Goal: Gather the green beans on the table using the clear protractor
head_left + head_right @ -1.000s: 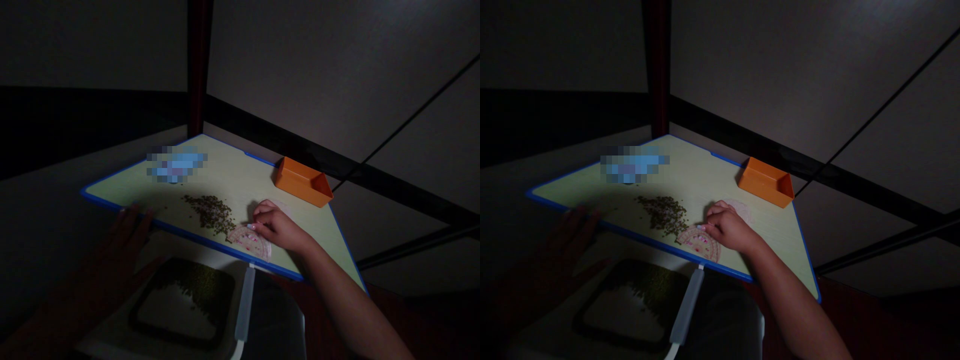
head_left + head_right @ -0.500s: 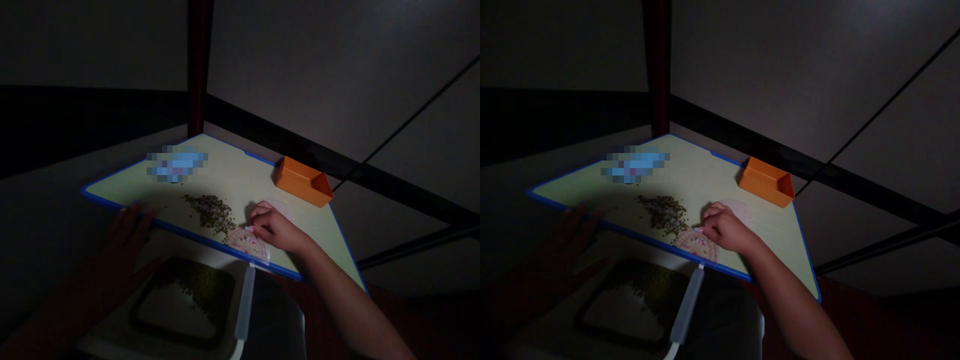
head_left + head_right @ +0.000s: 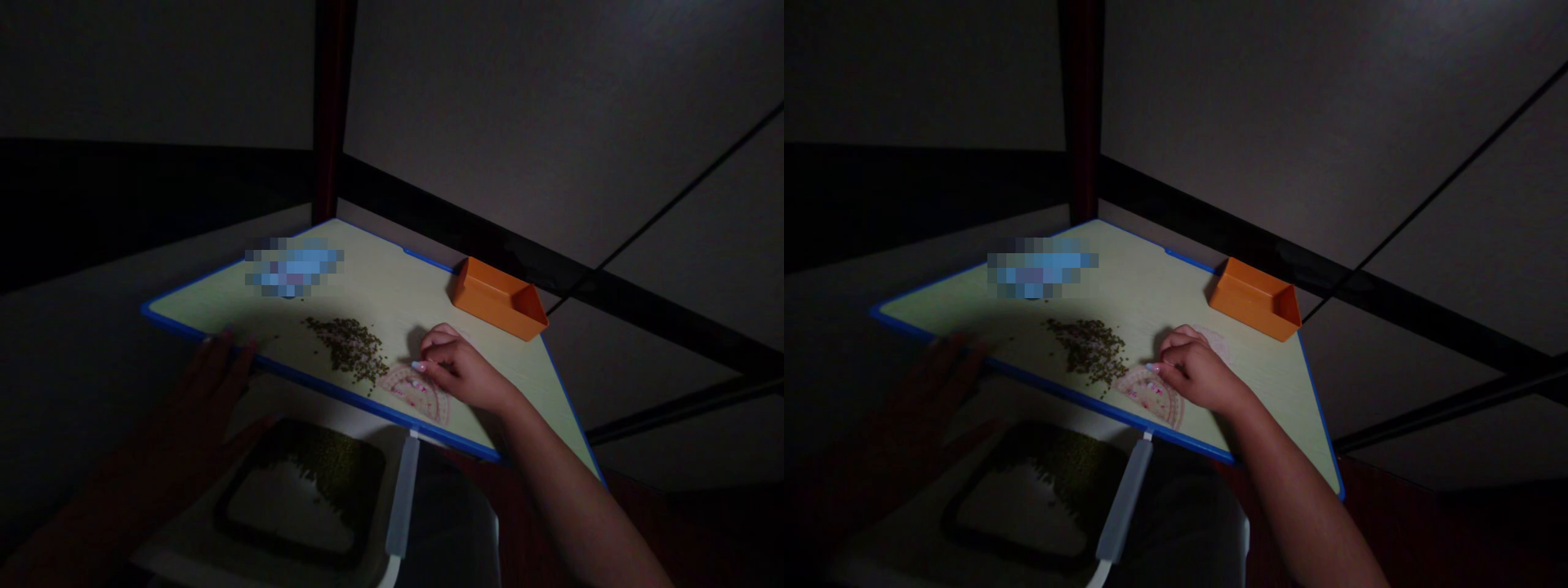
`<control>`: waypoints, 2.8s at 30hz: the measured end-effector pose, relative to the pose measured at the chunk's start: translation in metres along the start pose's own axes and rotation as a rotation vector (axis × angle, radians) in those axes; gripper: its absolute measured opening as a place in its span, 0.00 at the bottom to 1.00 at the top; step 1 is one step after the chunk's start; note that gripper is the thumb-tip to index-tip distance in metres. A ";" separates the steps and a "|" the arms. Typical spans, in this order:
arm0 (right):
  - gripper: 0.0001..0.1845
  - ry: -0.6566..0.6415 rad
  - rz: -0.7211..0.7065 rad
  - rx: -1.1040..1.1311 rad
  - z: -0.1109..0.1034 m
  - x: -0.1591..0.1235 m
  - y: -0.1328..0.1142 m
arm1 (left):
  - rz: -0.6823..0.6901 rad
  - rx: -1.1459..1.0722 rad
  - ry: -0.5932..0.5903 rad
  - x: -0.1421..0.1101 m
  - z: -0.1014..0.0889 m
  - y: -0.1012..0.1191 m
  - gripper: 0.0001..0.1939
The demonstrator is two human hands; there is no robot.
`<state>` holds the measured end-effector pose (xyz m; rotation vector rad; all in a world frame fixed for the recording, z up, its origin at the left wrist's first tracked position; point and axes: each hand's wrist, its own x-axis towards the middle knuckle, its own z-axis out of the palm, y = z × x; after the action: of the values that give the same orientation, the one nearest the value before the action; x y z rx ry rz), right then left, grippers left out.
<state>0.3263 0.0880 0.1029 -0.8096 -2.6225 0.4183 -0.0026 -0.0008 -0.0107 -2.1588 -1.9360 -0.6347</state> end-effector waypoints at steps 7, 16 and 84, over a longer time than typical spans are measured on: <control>0.17 -0.020 0.014 -0.037 0.008 0.002 0.003 | -0.002 0.005 -0.010 0.001 -0.001 0.001 0.42; 0.17 0.000 0.005 -0.043 0.012 0.005 0.005 | -0.007 0.013 -0.002 0.000 -0.002 0.003 0.43; 0.18 0.133 0.030 0.027 0.003 0.003 0.008 | 0.068 0.069 0.065 0.001 0.001 -0.005 0.39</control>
<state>0.3266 0.0953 0.0983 -0.8397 -2.4805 0.3932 -0.0076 0.0013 -0.0124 -2.1253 -1.8163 -0.6100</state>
